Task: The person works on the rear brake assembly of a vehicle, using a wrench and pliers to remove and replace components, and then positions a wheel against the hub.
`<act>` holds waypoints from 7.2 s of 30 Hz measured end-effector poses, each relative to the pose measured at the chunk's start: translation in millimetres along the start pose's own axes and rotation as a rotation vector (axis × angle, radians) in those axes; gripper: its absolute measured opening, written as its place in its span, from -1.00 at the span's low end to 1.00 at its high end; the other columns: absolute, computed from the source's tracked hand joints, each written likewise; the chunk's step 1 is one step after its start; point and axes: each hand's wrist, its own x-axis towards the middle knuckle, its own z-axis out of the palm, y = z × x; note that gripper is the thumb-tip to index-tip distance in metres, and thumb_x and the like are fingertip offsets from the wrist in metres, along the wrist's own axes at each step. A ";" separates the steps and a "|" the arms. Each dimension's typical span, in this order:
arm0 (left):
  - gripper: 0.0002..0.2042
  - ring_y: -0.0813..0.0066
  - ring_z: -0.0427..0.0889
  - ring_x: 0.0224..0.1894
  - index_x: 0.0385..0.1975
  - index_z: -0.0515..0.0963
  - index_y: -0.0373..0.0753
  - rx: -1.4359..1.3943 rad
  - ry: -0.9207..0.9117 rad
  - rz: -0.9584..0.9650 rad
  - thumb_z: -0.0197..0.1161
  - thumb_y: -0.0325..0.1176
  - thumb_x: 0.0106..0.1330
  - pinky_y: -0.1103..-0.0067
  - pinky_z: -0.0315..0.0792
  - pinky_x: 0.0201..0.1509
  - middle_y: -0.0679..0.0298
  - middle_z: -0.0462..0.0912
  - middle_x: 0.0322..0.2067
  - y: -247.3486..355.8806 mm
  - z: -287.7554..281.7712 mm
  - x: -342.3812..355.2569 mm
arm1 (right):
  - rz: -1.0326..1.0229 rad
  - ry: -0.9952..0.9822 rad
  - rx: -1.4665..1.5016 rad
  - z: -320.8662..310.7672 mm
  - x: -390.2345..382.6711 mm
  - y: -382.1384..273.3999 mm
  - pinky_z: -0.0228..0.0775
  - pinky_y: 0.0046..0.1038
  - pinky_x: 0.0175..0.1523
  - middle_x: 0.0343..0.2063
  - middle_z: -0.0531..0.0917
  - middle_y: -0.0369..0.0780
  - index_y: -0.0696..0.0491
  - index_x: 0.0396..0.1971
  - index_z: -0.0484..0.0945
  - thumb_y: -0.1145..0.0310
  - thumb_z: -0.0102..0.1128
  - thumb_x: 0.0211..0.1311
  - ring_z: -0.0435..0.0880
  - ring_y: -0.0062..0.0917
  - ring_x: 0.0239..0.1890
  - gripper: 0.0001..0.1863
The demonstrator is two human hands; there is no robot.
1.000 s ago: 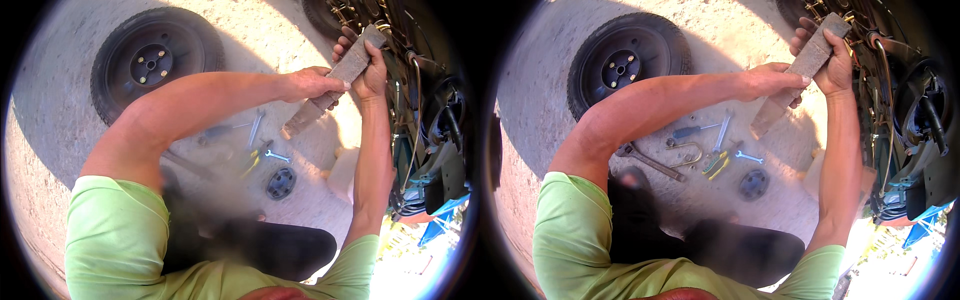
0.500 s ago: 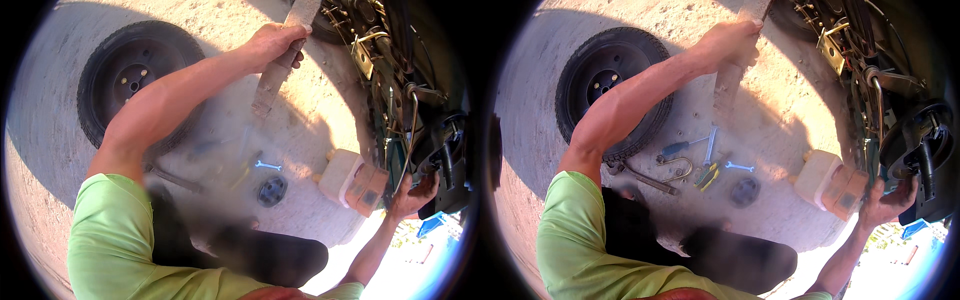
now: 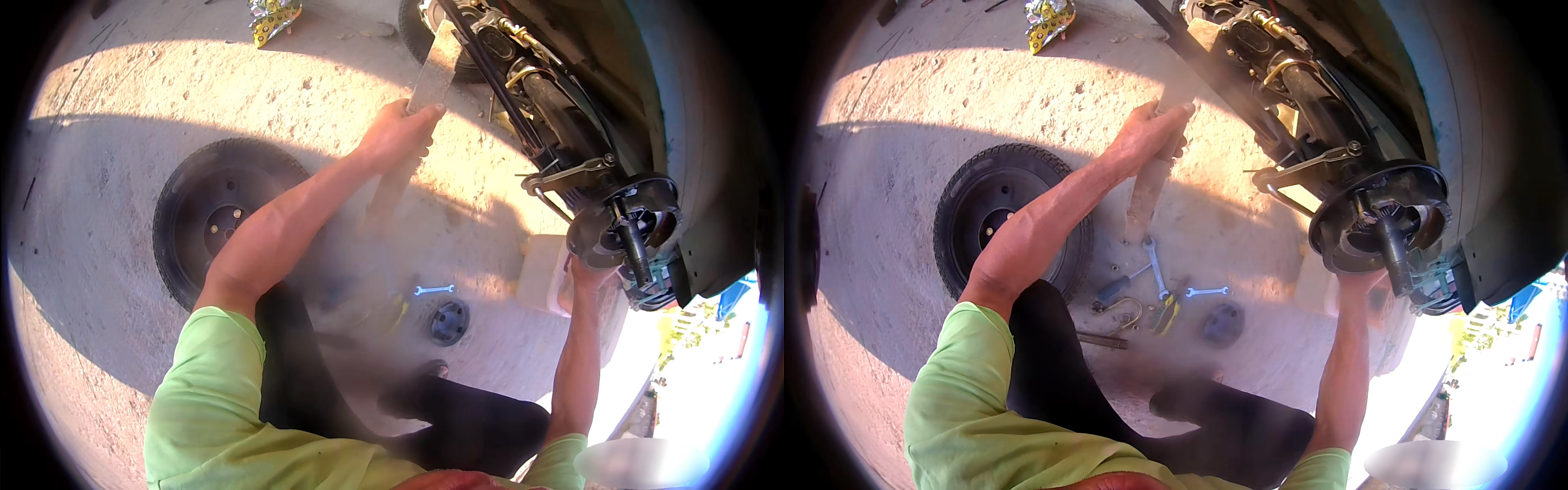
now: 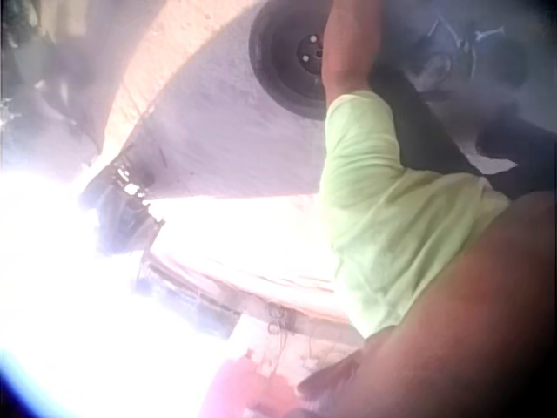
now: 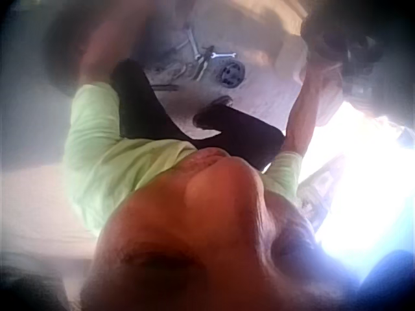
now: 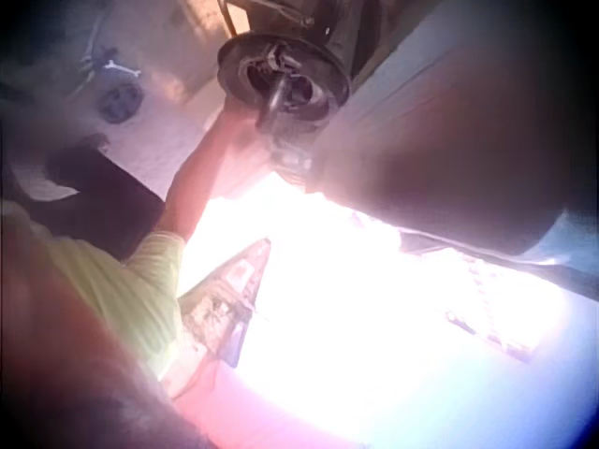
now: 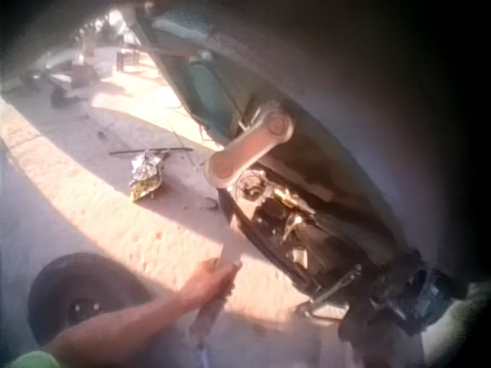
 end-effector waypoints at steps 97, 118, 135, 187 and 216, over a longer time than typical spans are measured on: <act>-0.33 0.29 0.73 -0.25 0.05 0.56 -0.40 0.239 -0.163 0.095 0.44 0.08 0.15 0.37 0.59 -0.10 0.02 0.72 -0.27 -5.6 43.6 -17.0 | -0.275 -0.239 -0.079 -0.2 -21.3 9.5 0.52 -0.25 -0.07 -0.03 0.57 0.00 0.13 0.16 0.37 0.30 0.53 0.03 0.68 -0.19 -0.14 -0.29; -0.52 0.55 0.60 -0.50 -0.10 0.55 -0.34 0.156 -0.023 0.031 0.40 -0.01 0.26 0.53 0.54 -0.38 0.28 0.60 -0.47 -8.2 35.3 -6.7 | -0.097 -0.107 -0.100 9.9 -14.8 -0.4 0.51 -0.25 -0.10 -0.07 0.58 -0.01 0.15 0.13 0.38 0.28 0.53 0.01 0.68 -0.19 -0.17 -0.30; -0.52 0.57 0.60 -0.53 -0.06 0.55 -0.36 0.196 -0.077 -0.036 0.40 -0.03 0.28 0.55 0.53 -0.40 0.32 0.59 -0.51 -12.2 31.9 -16.2 | 0.030 -0.073 -0.114 9.7 -11.9 -10.8 0.51 -0.25 -0.12 -0.10 0.58 -0.01 0.16 0.10 0.40 0.27 0.53 -0.01 0.67 -0.18 -0.19 -0.31; -0.55 0.53 0.53 -0.30 0.00 0.58 -0.29 0.165 -0.081 -0.052 0.37 -0.04 0.33 0.48 0.44 -0.19 0.29 0.59 -0.36 11.0 26.1 -40.5 | -0.122 -0.034 0.284 37.5 2.9 10.1 0.49 -0.26 -0.18 -0.20 0.60 -0.03 0.19 0.02 0.43 0.23 0.54 -0.06 0.66 -0.16 -0.27 -0.34; -0.28 0.01 0.68 0.06 0.18 0.54 -0.33 0.257 0.229 -0.780 0.27 0.23 0.28 0.21 0.61 0.02 -0.05 0.67 0.04 -221.7 24.7 -117.9 | -0.152 -0.278 0.334 31.8 -10.8 17.2 0.47 -0.27 -0.22 -0.25 0.61 -0.04 0.21 -0.03 0.45 0.21 0.55 -0.08 0.65 -0.15 -0.31 -0.35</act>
